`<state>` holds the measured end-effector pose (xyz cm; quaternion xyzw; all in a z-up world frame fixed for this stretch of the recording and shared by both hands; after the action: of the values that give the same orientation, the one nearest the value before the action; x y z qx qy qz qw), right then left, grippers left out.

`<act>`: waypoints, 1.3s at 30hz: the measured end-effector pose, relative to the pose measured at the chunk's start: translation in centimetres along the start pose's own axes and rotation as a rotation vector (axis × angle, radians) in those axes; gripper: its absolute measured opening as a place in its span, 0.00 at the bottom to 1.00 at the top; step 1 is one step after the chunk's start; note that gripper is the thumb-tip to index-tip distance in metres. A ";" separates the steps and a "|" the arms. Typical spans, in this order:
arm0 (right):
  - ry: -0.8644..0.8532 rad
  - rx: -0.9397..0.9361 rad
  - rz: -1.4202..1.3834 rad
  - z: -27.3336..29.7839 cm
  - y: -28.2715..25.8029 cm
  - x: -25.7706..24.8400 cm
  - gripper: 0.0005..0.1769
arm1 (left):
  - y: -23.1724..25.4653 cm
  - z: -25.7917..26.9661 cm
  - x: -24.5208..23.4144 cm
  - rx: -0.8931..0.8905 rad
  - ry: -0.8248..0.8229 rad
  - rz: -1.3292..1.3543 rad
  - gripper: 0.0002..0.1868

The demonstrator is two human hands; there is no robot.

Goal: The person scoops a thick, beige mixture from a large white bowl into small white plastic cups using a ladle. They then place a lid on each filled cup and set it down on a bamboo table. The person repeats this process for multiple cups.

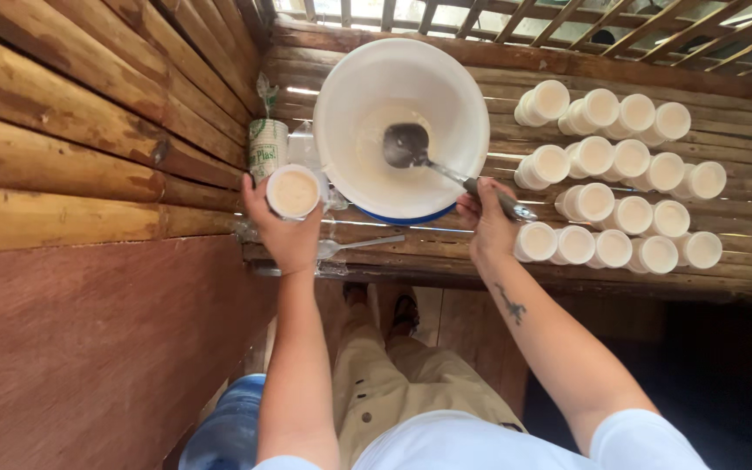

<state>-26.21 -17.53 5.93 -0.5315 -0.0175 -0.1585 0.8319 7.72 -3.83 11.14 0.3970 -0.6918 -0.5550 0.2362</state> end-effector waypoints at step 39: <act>-0.673 -0.457 1.066 -0.9 -0.1 19.9 0.07 | 2.1 -3.9 -0.4 -0.009 -0.082 -0.006 0.56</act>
<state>-7.45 -23.25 9.57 -0.6507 0.0227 0.4488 0.6121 10.29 -5.63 14.22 0.3749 -0.6974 -0.5745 0.2076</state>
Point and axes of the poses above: each hand's wrist, its own z-axis away from the middle knuckle, its own x-axis out of the palm, y = z × x, the point moved 7 cm from there along -z, towards the middle knuckle, and after that the axes turned 4 degrees about z, right-handed, at the moved point
